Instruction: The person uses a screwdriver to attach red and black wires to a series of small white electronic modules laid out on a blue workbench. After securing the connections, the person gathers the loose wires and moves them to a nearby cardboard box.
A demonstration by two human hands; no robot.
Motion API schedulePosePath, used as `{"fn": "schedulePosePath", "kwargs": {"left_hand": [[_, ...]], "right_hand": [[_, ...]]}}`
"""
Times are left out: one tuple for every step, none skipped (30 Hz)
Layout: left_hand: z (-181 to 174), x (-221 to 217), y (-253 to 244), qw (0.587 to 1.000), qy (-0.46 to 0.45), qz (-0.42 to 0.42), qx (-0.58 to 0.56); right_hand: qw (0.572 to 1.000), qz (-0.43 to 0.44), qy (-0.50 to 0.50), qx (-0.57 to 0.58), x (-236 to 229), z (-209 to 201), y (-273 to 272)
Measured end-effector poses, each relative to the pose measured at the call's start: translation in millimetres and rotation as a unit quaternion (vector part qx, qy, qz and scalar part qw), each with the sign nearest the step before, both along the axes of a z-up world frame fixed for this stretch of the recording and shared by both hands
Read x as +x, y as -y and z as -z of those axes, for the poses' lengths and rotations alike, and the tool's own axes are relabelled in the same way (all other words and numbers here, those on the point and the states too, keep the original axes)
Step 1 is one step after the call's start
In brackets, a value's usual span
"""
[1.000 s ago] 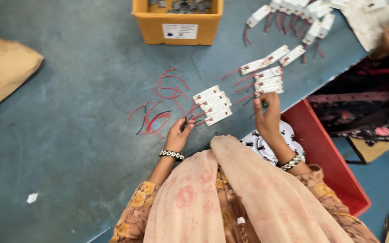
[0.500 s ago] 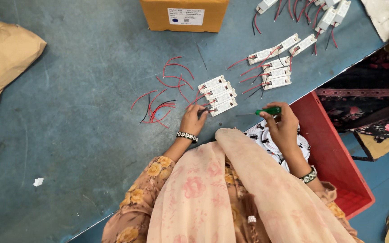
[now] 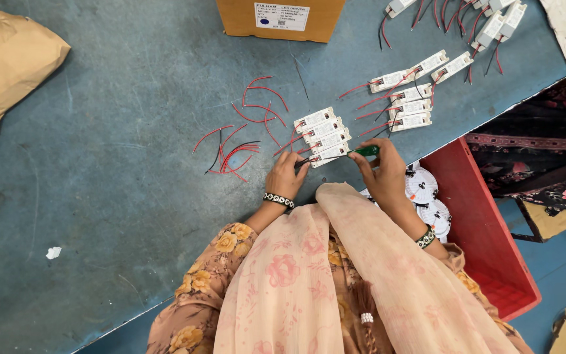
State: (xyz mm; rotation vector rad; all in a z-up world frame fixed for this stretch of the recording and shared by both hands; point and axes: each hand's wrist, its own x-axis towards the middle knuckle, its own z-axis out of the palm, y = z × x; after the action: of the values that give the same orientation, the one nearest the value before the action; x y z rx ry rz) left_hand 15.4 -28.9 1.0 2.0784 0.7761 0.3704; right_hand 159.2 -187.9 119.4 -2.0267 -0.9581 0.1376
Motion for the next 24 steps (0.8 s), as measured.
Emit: {"fn": "schedulePosePath", "kwargs": {"left_hand": [[-0.3,0.0,0.7,1.0,0.0,-0.003,0.0],[-0.3,0.1,1.2,1.0,-0.004,-0.004,0.003],[0.1,0.9,1.1,1.0,-0.008,-0.005,0.005],[0.6,1.6,0.9,1.0,-0.012,-0.006,0.008],[1.0,1.7,1.4,1.0,-0.011,-0.007,0.007],[1.2,1.7,2.2,1.0,-0.01,-0.009,0.007],[1.3,2.0,1.8,1.0,-0.009,-0.011,0.007],[1.4,2.3,1.0,1.0,-0.009,-0.01,0.006],[1.6,2.4,0.7,1.0,-0.009,-0.009,0.005],[1.8,2.7,0.3,1.0,-0.009,-0.008,0.005],[2.1,2.5,0.2,1.0,-0.009,-0.009,0.003],[2.3,2.4,0.2,1.0,-0.009,-0.01,0.002],[2.6,2.3,1.2,1.0,-0.009,-0.01,0.001],[2.7,1.8,2.3,1.0,-0.01,-0.01,0.001],[2.6,2.1,1.9,1.0,-0.01,-0.01,0.003],[2.5,2.3,1.6,1.0,-0.01,-0.01,0.004],[2.3,2.1,1.3,1.0,-0.009,-0.011,0.004],[2.1,2.1,1.4,1.0,-0.008,-0.012,0.004],[2.0,2.3,1.9,1.0,-0.006,-0.012,0.003],[1.9,2.8,2.5,1.0,-0.007,-0.012,0.005],[1.8,3.3,3.0,1.0,-0.008,-0.012,0.006],[1.8,3.8,3.5,1.0,-0.009,-0.012,0.007],[1.9,3.1,3.3,1.0,-0.01,-0.013,0.006],[2.1,2.0,2.9,1.0,-0.01,-0.014,0.005]], "right_hand": [[1.0,-0.006,0.012,-0.002,0.0,0.7,-1.6],[1.0,-0.012,0.025,-0.003,0.1,1.2,-3.1],[0.999,-0.018,0.038,-0.005,0.3,1.2,-4.4],[0.999,-0.023,0.039,-0.009,0.6,0.7,-5.5],[0.999,-0.028,0.04,-0.013,0.6,-0.5,-5.7],[0.998,-0.033,0.041,-0.018,0.6,-2.2,-5.6],[0.999,-0.043,0.02,-0.015,0.7,-4.2,-6.0],[0.999,-0.052,-0.001,-0.013,0.7,-6.5,-6.0],[0.998,-0.061,-0.021,-0.011,0.6,-8.8,-5.7],[0.997,-0.077,-0.017,-0.006,0.6,-11.2,-5.0],[0.995,-0.094,-0.012,-0.002,0.3,-13.6,-4.1],[0.994,-0.111,-0.008,0.003,-0.2,-15.2,-3.9],[0.994,-0.113,-0.009,0.001,-0.9,-16.2,-3.7],[0.993,-0.115,-0.01,-0.001,-1.6,-17.0,-3.3],[0.993,-0.117,-0.011,-0.002,-1.7,-17.5,-3.9],[0.993,-0.117,-0.01,-0.006,-2.0,-18.1,-4.0],[0.993,-0.118,-0.01,-0.01,-2.4,-18.6,-4.0],[0.993,-0.119,-0.011,-0.013,-2.6,-18.9,-4.1],[0.992,-0.124,-0.015,-0.013,-2.4,-18.8,-4.7],[0.991,-0.129,-0.02,-0.012,-1.9,-18.7,-5.7],[0.991,-0.133,-0.025,-0.012,-1.7,-18.8,-6.2],[0.991,-0.134,-0.025,-0.015,-1.8,-19.0,-6.5],[0.99,-0.135,-0.025,-0.018,-3.3,-18.8,-7.2],[0.99,-0.136,-0.025,-0.022,-5.1,-18.6,-7.7]]}}
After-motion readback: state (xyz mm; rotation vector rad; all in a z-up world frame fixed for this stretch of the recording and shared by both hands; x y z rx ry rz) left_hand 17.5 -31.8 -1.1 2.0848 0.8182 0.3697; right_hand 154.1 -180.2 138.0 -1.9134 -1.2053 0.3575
